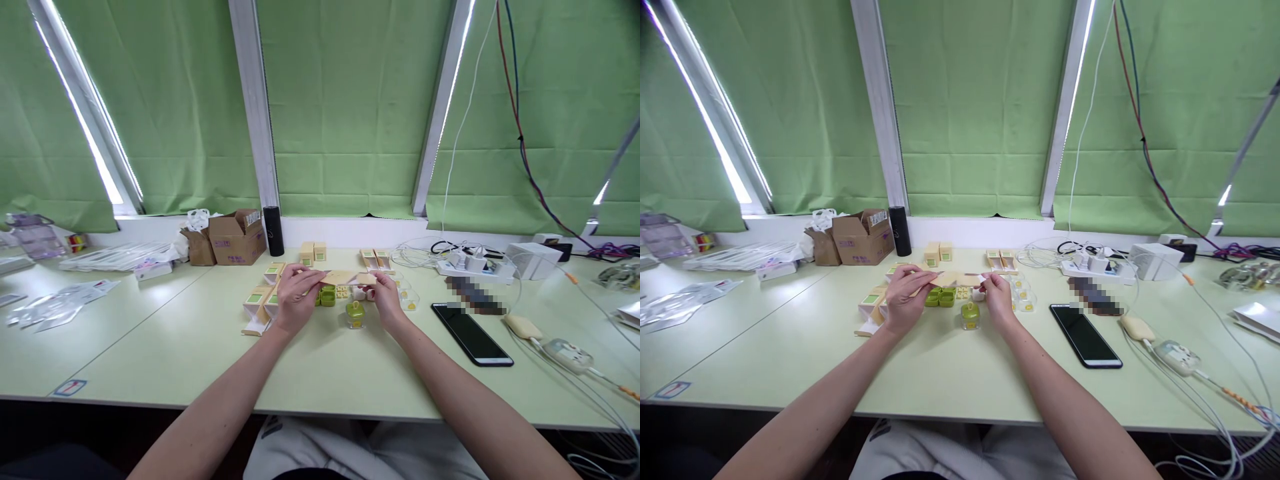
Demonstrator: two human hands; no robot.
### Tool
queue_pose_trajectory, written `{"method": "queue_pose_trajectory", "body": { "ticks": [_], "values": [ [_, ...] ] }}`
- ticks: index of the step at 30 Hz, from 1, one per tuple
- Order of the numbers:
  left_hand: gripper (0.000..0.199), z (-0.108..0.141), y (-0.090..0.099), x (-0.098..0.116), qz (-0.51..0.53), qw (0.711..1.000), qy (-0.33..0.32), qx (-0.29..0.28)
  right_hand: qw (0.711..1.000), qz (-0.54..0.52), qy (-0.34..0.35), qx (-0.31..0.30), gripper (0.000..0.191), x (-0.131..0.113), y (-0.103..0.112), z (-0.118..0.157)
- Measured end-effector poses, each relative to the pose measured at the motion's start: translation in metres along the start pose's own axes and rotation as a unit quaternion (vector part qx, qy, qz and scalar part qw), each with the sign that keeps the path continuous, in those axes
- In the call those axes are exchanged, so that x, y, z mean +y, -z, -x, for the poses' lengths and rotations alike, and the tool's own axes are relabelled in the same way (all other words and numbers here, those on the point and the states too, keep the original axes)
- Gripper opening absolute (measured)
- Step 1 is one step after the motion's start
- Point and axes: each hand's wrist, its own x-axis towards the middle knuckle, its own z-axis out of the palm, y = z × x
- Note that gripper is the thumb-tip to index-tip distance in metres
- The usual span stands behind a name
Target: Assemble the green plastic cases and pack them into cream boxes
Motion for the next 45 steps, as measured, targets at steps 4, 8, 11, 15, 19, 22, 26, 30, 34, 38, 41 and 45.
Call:
{"method": "queue_pose_trajectory", "body": {
  "ticks": [4,8,11,15,19,22,26,30,34,38,41,45],
  "values": [
    [0.01,-0.003,0.009,-0.001,-0.049,0.997,-0.041,-0.052,1.0,-0.004,-0.002,-0.001,0.046,0.003,0.0,-0.002],
    [0.011,-0.004,0.014,0.001,-0.069,0.991,-0.044,-0.104,1.0,-0.015,-0.013,-0.011,0.048,0.002,0.001,-0.001],
    [0.01,-0.004,0.016,0.002,-0.078,0.987,-0.053,-0.127,1.0,-0.016,-0.013,-0.006,0.05,0.002,0.001,0.0],
    [0.011,-0.005,0.017,0.001,-0.082,0.987,-0.048,-0.131,1.0,-0.007,-0.003,0.011,0.048,0.0,0.001,-0.001],
    [0.01,-0.007,0.013,-0.002,-0.071,0.993,-0.033,-0.086,0.999,-0.003,0.031,0.03,0.044,-0.009,0.003,0.002],
    [0.013,-0.009,0.005,-0.008,-0.046,0.999,0.01,-0.018,0.997,-0.007,0.073,0.021,0.043,-0.02,0.004,0.006],
    [0.024,-0.021,-0.006,-0.018,-0.011,0.985,0.167,0.033,0.996,0.005,0.091,0.004,0.044,-0.028,0.008,0.011],
    [0.028,-0.045,-0.023,-0.032,0.03,0.943,0.331,-0.01,0.997,0.025,0.065,-0.026,0.048,-0.025,0.015,0.016],
    [0.031,-0.068,-0.052,-0.053,0.032,0.893,0.446,-0.052,0.996,0.044,0.049,-0.055,0.049,-0.022,0.018,0.022],
    [0.035,-0.081,-0.088,-0.074,0.02,0.877,0.471,-0.091,0.993,0.068,0.052,-0.077,0.05,-0.024,0.017,0.03],
    [0.035,-0.086,-0.112,-0.088,-0.01,0.872,0.478,-0.106,0.99,0.095,0.058,-0.089,0.05,-0.023,0.02,0.035],
    [0.035,-0.089,-0.137,-0.102,-0.048,0.864,0.483,-0.13,0.989,0.102,0.051,-0.096,0.048,-0.02,0.024,0.04]
  ]
}}
